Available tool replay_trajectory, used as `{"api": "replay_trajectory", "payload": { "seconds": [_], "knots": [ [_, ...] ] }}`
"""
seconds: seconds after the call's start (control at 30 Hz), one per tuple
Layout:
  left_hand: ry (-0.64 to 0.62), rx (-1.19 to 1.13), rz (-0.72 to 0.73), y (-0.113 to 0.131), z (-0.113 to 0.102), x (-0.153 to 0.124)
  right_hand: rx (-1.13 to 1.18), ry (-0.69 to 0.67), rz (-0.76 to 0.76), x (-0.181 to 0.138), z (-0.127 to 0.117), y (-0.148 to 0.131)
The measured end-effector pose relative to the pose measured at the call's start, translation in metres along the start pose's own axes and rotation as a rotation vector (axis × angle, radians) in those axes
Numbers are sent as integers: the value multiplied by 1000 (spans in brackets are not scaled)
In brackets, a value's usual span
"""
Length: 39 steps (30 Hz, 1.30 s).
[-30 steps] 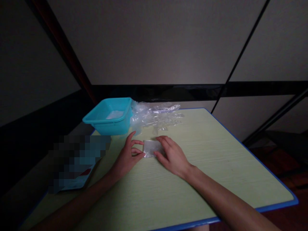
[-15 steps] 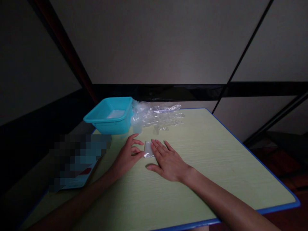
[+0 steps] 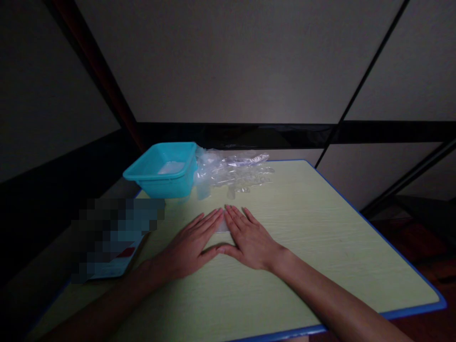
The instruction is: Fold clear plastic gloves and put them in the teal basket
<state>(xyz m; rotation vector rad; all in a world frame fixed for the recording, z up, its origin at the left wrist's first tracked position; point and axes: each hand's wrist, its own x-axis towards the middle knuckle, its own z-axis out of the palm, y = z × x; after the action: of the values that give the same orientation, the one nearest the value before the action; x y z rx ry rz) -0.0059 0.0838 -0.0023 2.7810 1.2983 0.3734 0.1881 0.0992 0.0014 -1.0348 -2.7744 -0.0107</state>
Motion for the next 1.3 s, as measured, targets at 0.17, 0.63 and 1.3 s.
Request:
{"api": "replay_trajectory", "payload": {
  "seconds": [0.17, 0.63, 1.3],
  "knots": [
    [-52, 32, 11, -4, -1, -4, 6, -34, -4, -1, -3, 0],
    [-112, -58, -38, -10, -5, -1, 40, -76, -2, -2, -6, 1],
    [98, -199, -149, -20, -7, -6, 10, -67, -6, -3, -5, 1]
  ]
}}
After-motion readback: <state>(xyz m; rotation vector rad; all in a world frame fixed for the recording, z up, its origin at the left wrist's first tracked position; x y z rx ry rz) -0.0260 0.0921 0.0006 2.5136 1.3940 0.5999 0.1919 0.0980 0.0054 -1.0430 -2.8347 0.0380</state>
